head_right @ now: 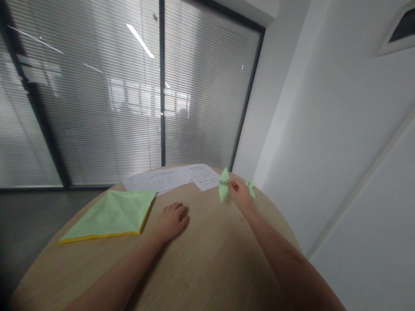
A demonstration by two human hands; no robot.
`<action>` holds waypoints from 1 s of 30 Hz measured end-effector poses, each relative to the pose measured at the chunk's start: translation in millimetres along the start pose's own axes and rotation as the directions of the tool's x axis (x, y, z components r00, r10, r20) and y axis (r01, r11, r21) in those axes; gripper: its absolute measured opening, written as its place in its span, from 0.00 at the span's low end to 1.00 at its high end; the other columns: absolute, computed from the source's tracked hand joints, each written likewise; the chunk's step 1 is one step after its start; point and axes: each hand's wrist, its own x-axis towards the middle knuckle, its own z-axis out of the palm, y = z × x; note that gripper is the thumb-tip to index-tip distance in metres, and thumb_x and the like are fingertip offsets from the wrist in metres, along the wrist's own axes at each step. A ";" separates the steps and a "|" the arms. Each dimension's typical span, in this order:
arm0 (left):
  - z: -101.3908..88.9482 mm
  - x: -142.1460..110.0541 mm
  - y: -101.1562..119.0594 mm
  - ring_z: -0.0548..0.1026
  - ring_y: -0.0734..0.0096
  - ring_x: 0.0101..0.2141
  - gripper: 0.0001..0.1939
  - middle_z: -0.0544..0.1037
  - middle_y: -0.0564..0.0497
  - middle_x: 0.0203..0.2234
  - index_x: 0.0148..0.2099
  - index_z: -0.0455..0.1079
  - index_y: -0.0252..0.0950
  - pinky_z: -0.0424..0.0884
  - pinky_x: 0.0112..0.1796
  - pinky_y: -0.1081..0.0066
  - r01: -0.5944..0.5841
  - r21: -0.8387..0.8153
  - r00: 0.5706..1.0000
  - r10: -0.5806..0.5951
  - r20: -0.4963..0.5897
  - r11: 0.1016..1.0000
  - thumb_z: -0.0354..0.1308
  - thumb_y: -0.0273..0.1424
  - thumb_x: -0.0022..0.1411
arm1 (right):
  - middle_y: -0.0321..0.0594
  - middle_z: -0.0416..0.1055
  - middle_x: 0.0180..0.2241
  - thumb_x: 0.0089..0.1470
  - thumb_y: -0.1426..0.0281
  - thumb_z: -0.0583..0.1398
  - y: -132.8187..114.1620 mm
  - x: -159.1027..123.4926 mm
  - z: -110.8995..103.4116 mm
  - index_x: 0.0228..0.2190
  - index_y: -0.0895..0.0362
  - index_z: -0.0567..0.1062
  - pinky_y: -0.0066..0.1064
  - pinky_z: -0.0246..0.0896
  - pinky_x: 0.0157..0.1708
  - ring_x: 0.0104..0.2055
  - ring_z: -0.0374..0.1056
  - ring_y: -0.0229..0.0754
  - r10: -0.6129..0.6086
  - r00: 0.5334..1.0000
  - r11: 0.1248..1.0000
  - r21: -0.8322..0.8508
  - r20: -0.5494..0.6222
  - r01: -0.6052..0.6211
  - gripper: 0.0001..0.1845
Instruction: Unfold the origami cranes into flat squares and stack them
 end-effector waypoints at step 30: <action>-16.8 -22.5 40.0 0.80 0.57 0.36 0.24 0.84 0.47 0.31 0.38 0.82 0.34 0.72 0.38 0.65 0.036 -0.638 0.993 -0.102 -0.067 0.769 0.52 0.47 0.66 | 0.38 0.71 0.27 0.62 0.63 0.61 -65.9 -130.1 9.0 0.31 0.54 0.77 0.30 0.59 0.30 0.28 0.65 0.41 -0.200 0.977 0.976 0.102 0.077 0.192 0.10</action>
